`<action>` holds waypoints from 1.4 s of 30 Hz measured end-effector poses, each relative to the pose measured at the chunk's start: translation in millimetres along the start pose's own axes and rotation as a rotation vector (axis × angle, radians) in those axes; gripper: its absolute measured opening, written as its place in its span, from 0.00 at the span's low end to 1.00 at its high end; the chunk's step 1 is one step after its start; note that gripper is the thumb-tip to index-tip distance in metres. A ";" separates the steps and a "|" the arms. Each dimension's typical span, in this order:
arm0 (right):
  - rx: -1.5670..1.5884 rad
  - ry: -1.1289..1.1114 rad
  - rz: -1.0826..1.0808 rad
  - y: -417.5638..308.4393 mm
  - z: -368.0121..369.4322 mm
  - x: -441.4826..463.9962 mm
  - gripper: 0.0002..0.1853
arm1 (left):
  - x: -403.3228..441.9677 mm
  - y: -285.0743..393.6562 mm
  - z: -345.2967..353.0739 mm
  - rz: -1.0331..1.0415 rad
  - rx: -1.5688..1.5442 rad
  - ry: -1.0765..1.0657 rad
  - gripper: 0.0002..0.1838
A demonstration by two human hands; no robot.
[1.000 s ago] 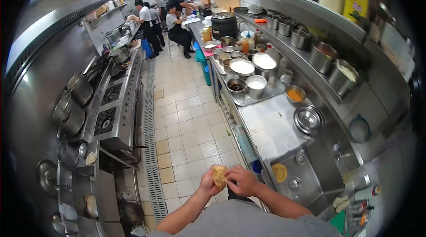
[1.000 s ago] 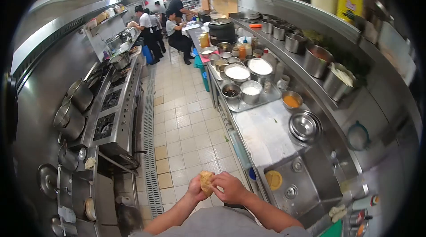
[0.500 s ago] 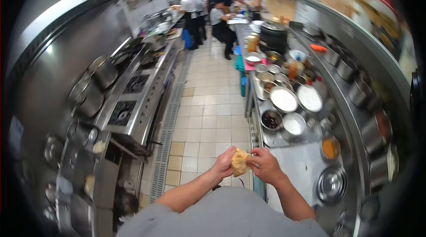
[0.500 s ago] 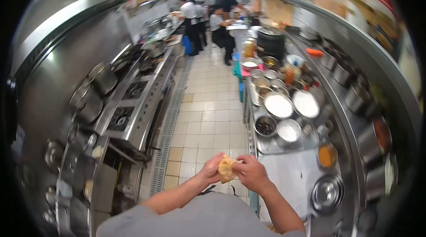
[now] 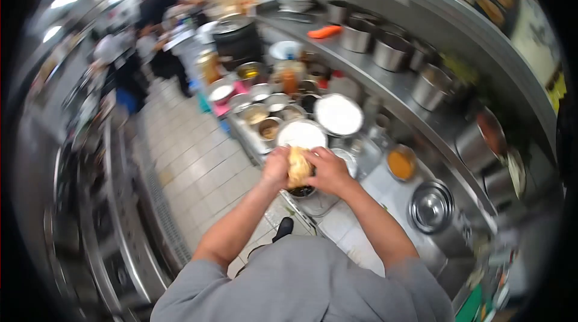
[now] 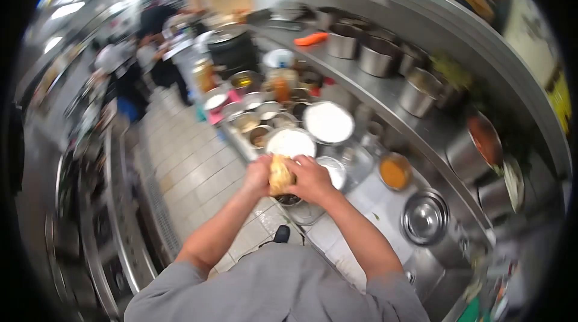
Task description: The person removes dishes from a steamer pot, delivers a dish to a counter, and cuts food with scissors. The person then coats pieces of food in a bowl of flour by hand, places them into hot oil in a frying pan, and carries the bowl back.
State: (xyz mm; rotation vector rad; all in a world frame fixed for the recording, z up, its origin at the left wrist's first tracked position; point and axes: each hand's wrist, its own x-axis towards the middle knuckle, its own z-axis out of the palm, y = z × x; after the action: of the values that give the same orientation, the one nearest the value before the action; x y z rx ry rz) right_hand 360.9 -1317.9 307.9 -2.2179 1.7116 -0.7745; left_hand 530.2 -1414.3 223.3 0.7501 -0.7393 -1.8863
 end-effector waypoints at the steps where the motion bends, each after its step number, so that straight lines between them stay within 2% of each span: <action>1: 0.066 0.039 0.047 15.5 6.8 17.5 0.36 | 26.5 14.2 13.0 -0.060 0.049 0.016 0.12; 2: 0.135 0.080 0.077 32.5 16.3 36.2 0.36 | 52.3 29.1 26.2 -0.103 0.103 0.038 0.11; 3: 0.129 0.109 0.123 52.1 26.4 56.9 0.36 | 83.7 31.3 30.2 -0.085 0.137 -0.029 0.11; 4: 0.281 0.208 0.109 73.3 36.2 74.8 0.36 | 112.2 29.4 34.1 -0.067 0.162 -0.089 0.12; 5: 0.427 0.306 0.086 88.0 40.0 83.0 0.36 | 129.9 33.1 52.1 -0.092 0.189 -0.073 0.10; 6: 0.417 0.321 0.114 94.0 42.1 89.1 0.36 | 140.0 36.9 70.4 -0.050 0.230 -0.030 0.08; 8: 0.447 0.499 0.280 102.7 43.0 109.8 0.35 | 188.3 21.0 69.1 0.278 0.660 -0.069 0.08; 9: 0.449 0.551 0.373 105.0 47.6 119.1 0.30 | 200.6 23.4 73.1 0.267 0.663 -0.091 0.08; 11: 0.509 0.645 0.474 113.9 54.8 142.5 0.28 | 219.6 24.4 78.1 0.711 0.970 -0.055 0.08; 12: 0.561 0.733 0.572 123.2 54.9 151.6 0.25 | 235.9 15.6 75.5 0.688 0.958 -0.094 0.08; 13: 0.473 0.763 0.550 124.4 51.2 156.5 0.17 | 247.6 9.5 67.0 0.684 0.971 -0.114 0.08; 14: 0.462 0.768 0.563 128.9 45.6 159.5 0.17 | 257.0 1.2 59.5 0.680 0.985 -0.132 0.08; 16: 0.237 0.616 0.463 149.1 40.8 158.8 0.15 | 255.8 -0.6 60.4 0.672 0.977 -0.151 0.09; 18: 0.152 0.653 0.392 166.2 38.4 152.3 0.15 | 259.9 0.8 64.2 0.681 1.029 -0.140 0.09; 20: 0.184 0.540 0.609 182.7 40.2 147.9 0.16 | 271.7 -4.6 63.1 0.700 1.008 -0.181 0.10; 22: 0.169 0.549 0.651 189.5 45.2 144.1 0.15 | 281.6 -13.1 63.2 0.178 0.603 -0.265 0.11; 24: 0.136 0.465 0.765 191.0 44.7 143.3 0.14 | 288.3 -19.3 63.0 0.173 0.565 -0.296 0.13; 25: 0.151 0.357 0.856 186.8 37.1 142.3 0.15 | 289.4 -20.2 64.1 0.237 0.641 -0.259 0.13; 29: 0.003 0.433 0.913 203.8 46.4 141.2 0.19 | 275.1 -21.0 70.1 0.385 0.728 -0.230 0.11; 32: -0.127 0.465 0.876 226.3 63.9 138.8 0.20 | 286.0 -33.0 59.0 0.507 0.765 -0.222 0.08; 33: -0.126 0.390 0.953 204.4 50.6 143.6 0.21 | 284.1 -32.5 61.6 0.547 0.766 -0.212 0.07; 36: -0.145 0.353 0.943 187.1 48.2 145.1 0.20 | 266.1 -7.8 79.3 0.656 0.811 -0.180 0.05; 39: -0.154 0.301 0.981 192.1 45.6 133.8 0.18 | 253.7 11.8 95.0 0.677 0.784 -0.156 0.09; 41: -0.181 0.335 0.865 217.2 60.2 121.1 0.17 | 247.1 19.7 103.3 0.514 0.750 -0.199 0.09; 42: -0.184 0.328 0.875 215.3 58.8 117.6 0.17 | 248.6 18.8 102.7 0.501 0.747 -0.201 0.09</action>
State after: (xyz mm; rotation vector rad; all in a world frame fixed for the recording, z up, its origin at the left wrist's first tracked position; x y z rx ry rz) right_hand 235.8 -1499.3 185.1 -1.2010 2.6721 -0.7693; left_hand 371.1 -1629.6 255.6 0.7273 -1.6368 -1.2180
